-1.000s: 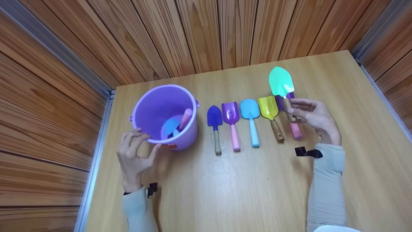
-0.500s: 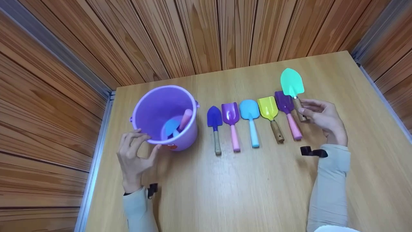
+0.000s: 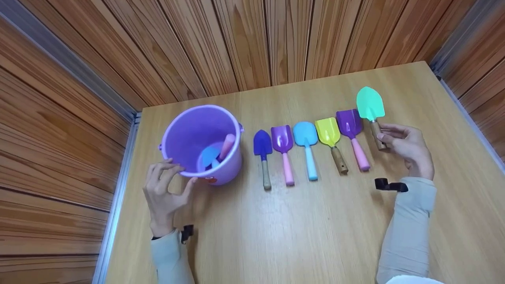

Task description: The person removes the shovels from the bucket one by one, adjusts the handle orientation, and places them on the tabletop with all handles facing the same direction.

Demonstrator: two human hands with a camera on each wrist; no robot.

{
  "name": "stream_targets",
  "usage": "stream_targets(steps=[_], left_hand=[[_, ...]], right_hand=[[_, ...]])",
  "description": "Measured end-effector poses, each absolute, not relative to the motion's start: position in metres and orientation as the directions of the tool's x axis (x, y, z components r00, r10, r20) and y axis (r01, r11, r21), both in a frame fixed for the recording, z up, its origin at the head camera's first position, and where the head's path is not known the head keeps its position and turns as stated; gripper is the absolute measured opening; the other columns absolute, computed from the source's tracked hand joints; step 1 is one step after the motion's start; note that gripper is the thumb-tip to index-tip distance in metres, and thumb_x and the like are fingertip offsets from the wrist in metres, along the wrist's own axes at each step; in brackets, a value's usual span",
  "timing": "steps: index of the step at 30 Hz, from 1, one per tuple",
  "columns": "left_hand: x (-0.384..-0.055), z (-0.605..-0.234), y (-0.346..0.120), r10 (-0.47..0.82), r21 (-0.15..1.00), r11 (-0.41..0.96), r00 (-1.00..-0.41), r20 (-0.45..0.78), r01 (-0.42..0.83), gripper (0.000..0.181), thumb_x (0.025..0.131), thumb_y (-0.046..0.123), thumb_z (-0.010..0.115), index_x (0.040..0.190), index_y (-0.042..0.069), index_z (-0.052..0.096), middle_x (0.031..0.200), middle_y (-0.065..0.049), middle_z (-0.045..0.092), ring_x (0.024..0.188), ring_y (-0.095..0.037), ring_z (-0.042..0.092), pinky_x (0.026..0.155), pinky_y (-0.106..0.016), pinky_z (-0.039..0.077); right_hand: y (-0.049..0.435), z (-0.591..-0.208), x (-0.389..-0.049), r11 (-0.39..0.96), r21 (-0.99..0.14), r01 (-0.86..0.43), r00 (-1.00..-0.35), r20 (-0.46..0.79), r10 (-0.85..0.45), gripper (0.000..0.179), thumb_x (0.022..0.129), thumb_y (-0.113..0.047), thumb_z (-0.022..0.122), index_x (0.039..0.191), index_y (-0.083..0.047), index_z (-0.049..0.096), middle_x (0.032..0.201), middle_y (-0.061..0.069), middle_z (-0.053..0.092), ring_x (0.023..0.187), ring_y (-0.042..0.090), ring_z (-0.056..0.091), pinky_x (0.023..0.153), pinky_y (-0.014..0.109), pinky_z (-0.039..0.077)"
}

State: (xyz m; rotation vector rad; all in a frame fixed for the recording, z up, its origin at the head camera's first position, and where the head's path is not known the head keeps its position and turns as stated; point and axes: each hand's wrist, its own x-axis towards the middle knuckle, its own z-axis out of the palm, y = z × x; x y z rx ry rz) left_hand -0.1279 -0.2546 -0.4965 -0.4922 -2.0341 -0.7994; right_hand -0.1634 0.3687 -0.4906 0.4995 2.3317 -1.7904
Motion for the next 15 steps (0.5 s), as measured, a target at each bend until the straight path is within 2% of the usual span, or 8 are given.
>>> stream_targets(steps=[9, 15], left_hand=[[-0.128, -0.496, -0.255, 0.041, 0.363, 0.709, -0.549, 0.835, 0.604, 0.056, 0.086, 0.058, 0.08, 0.095, 0.003, 0.081, 0.098, -0.015, 0.076, 0.103, -0.039, 0.069, 0.104, -0.022, 0.05], [-0.127, -0.496, -0.255, 0.053, 0.352, 0.724, -0.556, 0.829, 0.593, 0.054, 0.086, 0.057, 0.079, 0.094, 0.004, 0.081, 0.097, -0.014, 0.076, 0.102, -0.039, 0.069, 0.101, -0.021, 0.049]], right_hand=[[0.381, -0.495, -0.161, 0.147, -0.907, 0.395, -0.913, -0.371, 0.166, 0.054, 0.104, -0.016, 0.069, 0.153, -0.001, 0.05, 0.097, -0.022, 0.072, 0.09, -0.001, 0.07, 0.08, 0.022, 0.063], [0.385, -0.501, -0.159, 0.236, -0.876, 0.421, -0.906, -0.39, 0.166, 0.057, 0.107, -0.019, 0.064, 0.156, 0.002, 0.046, 0.095, -0.027, 0.07, 0.09, -0.003, 0.069, 0.082, 0.021, 0.062]])
